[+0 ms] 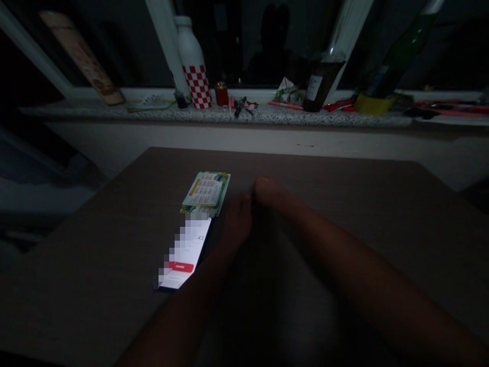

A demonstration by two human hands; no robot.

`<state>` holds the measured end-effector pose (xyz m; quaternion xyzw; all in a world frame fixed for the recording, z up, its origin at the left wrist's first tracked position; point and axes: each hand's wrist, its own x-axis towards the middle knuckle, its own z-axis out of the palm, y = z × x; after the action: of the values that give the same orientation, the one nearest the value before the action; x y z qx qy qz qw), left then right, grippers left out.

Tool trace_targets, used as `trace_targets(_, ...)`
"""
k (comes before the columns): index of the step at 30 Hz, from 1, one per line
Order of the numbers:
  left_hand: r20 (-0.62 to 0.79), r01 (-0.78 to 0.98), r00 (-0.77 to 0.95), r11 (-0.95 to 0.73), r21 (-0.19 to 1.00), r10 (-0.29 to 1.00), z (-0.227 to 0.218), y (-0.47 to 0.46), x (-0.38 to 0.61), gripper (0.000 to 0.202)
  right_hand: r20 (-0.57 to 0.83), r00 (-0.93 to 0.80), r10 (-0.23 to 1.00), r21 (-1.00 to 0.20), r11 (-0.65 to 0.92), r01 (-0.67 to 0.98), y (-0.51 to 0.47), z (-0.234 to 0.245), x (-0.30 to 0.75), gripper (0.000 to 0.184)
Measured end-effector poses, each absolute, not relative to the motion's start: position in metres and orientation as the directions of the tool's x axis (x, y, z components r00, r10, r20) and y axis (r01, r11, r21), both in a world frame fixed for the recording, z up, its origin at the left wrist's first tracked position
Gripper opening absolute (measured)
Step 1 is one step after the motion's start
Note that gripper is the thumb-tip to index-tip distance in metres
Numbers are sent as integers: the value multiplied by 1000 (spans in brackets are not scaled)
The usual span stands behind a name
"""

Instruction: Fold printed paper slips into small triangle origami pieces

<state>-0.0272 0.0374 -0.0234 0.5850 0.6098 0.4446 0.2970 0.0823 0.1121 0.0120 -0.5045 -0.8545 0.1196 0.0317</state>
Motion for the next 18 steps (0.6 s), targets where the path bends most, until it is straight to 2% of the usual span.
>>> trace_targets(5, 195, 497, -126, -109, 861, 973, -18, 33, -29, 34, -8, -449, 893, -247, 434, 866, 107, 30, 90, 15)
trace_targets(10, 255, 672, -89, -132, 729, 963, 8, 27, -49, 33, 73, -389, 918, -323, 391, 862, 97, 44, 119, 18)
trace_targets(13, 254, 828, -15, -130, 546, 967, 25, 31, -72, 29, 111, -346, 931, -385, 362, 849, 86, 41, 140, 19)
trace_targets(15, 224, 917, -20, -71, 393, 974, 33, 38, -91, 29, 123, -334, 934, -431, 354, 830, 75, 35, 151, 22)
trace_targets(16, 184, 947, -29, -32, 319, 983, 34, 43, -100, 32, 150, -307, 940, -493, 341, 801, 69, 31, 155, 22)
trace_targets(18, 71, 984, -41, 28, 177, 997, 34, 54, -117, 38, 154, -307, 939, -522, 341, 782, 58, 21, 160, 23)
